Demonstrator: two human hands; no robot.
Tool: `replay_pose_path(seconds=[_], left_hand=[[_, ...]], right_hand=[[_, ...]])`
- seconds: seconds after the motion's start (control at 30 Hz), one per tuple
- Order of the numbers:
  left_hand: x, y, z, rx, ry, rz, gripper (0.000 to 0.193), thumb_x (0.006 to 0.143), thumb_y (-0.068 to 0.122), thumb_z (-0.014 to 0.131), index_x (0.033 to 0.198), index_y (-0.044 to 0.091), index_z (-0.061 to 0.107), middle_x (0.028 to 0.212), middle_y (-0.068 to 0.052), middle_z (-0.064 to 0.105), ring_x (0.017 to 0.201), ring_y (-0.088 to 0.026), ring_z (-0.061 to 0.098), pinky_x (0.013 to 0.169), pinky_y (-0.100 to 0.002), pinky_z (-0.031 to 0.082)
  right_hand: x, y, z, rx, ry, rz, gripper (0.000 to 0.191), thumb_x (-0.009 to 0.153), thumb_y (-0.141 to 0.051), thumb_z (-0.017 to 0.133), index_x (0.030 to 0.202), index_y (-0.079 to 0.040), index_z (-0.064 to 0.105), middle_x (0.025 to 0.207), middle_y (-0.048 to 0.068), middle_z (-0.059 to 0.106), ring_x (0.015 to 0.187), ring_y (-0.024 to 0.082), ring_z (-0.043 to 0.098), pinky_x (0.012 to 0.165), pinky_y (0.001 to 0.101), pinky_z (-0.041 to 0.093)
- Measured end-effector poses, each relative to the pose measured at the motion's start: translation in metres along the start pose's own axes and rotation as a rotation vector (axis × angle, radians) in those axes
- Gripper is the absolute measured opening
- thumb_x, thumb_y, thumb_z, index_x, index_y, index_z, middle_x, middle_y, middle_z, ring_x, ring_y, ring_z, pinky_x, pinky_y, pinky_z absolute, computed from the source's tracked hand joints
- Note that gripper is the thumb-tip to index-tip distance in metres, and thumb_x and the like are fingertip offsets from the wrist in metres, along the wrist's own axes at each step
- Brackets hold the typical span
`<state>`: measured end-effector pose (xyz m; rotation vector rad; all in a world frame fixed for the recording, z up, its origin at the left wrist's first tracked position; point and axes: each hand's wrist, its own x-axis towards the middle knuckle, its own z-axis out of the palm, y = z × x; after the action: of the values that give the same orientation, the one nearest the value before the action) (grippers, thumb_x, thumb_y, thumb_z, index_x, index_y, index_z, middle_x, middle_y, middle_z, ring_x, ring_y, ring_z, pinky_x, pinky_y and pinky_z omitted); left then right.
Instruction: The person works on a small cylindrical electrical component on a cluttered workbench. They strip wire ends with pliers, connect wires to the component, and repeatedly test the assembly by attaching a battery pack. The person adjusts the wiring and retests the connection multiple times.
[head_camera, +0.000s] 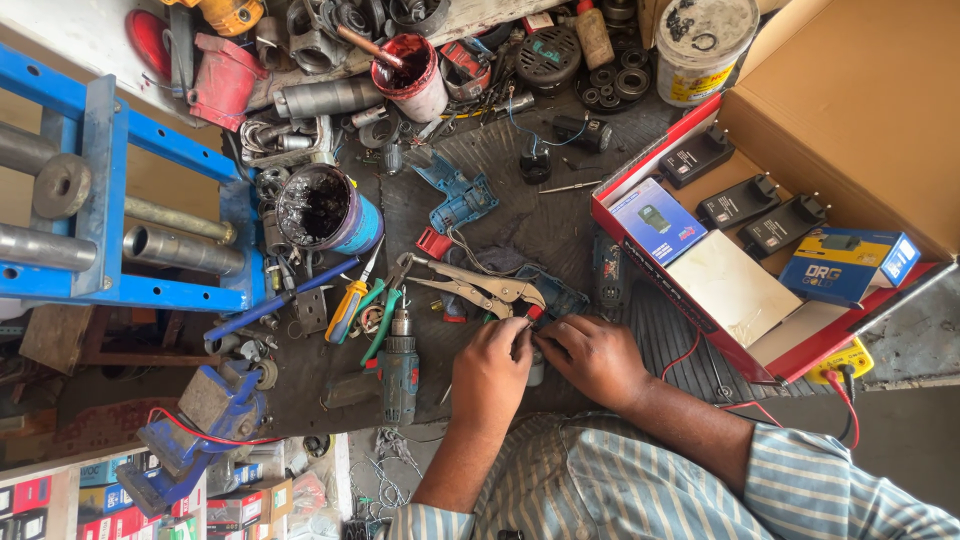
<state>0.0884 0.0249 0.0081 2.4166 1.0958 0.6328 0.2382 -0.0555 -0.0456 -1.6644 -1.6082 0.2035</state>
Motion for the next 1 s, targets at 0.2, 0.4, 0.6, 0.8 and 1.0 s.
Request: replay_pose_path(seconds=[0.2, 0.4, 0.6, 0.8, 1.0], left_hand=[[0.0030, -0.0049, 0.0017, 0.059, -0.011, 0.080, 0.014, 0.089, 0.012, 0.075, 0.101, 0.007, 0.070, 0.094, -0.009, 0.073, 0.082, -0.029, 0.073, 0.070, -0.038, 0.059], [0.0029, -0.0060, 0.0010, 0.039, -0.027, 0.134, 0.013, 0.092, 0.009, 0.072, 0.102, 0.004, 0.065, 0.097, -0.009, 0.069, 0.087, -0.029, 0.072, 0.075, -0.038, 0.058], [0.0021, -0.0044, 0.0006, 0.080, -0.021, 0.163, 0.016, 0.090, 0.007, 0.073, 0.103, 0.004, 0.065, 0.097, -0.010, 0.067, 0.086, -0.028, 0.071, 0.074, -0.037, 0.058], [0.0022, -0.0025, -0.0015, 0.120, -0.094, 0.158, 0.017, 0.090, 0.008, 0.072, 0.105, 0.003, 0.065, 0.099, -0.011, 0.067, 0.089, -0.029, 0.070, 0.076, -0.038, 0.058], [0.0042, -0.0018, -0.0020, 0.140, -0.141, 0.120, 0.014, 0.094, 0.009, 0.069, 0.106, 0.002, 0.065, 0.101, -0.012, 0.066, 0.092, -0.029, 0.070, 0.078, -0.038, 0.058]], right_hand=[[0.0005, -0.0001, 0.0002, -0.002, -0.008, 0.008, 0.018, 0.082, -0.021, 0.080, 0.094, -0.008, 0.074, 0.087, 0.005, 0.075, 0.071, 0.023, 0.073, 0.058, 0.0361, 0.059], [0.0007, -0.0014, -0.0009, 0.006, 0.024, 0.002, 0.017, 0.083, -0.021, 0.080, 0.093, -0.009, 0.074, 0.087, 0.005, 0.075, 0.071, 0.023, 0.073, 0.059, 0.0364, 0.059], [0.0001, 0.0001, 0.0005, 0.005, 0.007, 0.003, 0.018, 0.083, -0.021, 0.080, 0.094, -0.008, 0.074, 0.088, 0.005, 0.075, 0.071, 0.023, 0.074, 0.060, 0.0358, 0.059], [-0.0010, 0.0008, 0.0010, -0.002, 0.001, -0.002, 0.019, 0.082, -0.020, 0.079, 0.095, -0.007, 0.074, 0.088, 0.006, 0.075, 0.072, 0.023, 0.074, 0.060, 0.0357, 0.060], [0.0000, -0.0012, -0.0001, 0.003, -0.004, 0.021, 0.018, 0.084, -0.021, 0.080, 0.094, -0.007, 0.074, 0.087, 0.006, 0.075, 0.070, 0.023, 0.074, 0.058, 0.0359, 0.059]])
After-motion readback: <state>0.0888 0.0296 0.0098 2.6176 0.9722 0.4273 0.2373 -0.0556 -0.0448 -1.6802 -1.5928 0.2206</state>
